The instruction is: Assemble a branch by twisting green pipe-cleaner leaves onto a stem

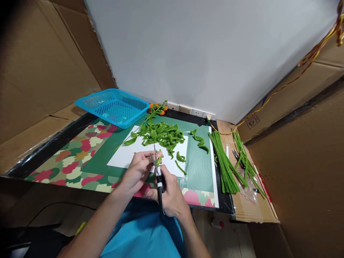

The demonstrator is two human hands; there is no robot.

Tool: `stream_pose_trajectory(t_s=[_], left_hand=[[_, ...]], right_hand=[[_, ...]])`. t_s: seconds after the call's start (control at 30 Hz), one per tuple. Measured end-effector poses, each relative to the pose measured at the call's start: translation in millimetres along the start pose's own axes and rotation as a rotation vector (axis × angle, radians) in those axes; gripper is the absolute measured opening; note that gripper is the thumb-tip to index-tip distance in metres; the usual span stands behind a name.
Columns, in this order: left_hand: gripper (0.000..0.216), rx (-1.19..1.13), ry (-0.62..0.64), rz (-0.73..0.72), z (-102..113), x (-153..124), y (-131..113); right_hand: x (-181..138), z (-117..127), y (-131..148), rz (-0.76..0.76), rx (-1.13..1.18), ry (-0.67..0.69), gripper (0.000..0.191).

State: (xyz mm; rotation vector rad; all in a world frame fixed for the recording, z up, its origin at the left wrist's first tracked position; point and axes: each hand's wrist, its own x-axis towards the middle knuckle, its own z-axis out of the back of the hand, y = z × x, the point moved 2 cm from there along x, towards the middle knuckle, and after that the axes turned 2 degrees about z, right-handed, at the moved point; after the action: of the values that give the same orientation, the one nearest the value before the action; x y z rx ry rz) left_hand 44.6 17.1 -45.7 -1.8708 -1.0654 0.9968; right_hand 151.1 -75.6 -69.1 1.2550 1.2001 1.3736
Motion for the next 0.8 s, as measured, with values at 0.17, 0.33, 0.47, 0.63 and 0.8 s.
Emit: stream_pose_trajectory(t_s=[0.17, 0.33, 0.47, 0.63, 0.8], left_hand=[[0.025, 0.007, -0.015, -0.034, 1, 0, 1], [0.026, -0.019, -0.007, -0.013, -1, -1, 4], [0.030, -0.039, 0.008, 0.008, -1, -1, 7], [0.029, -0.048, 0.013, -0.003, 1, -1, 7], [0.034, -0.068, 0.005, 0.008, -2, 0, 5]], right_hand=[[1, 0, -1, 0.000, -0.015, -0.007, 0.057], [-2, 0, -7, -0.021, -0.037, -0.020, 0.054], [-5, 0, -9, -0.017, -0.039, -0.038, 0.050], [-5, 0, -3, -0.022, -0.095, 0.005, 0.040], [-3, 0, 3, -0.021, -0.140, -0.006, 0.023]])
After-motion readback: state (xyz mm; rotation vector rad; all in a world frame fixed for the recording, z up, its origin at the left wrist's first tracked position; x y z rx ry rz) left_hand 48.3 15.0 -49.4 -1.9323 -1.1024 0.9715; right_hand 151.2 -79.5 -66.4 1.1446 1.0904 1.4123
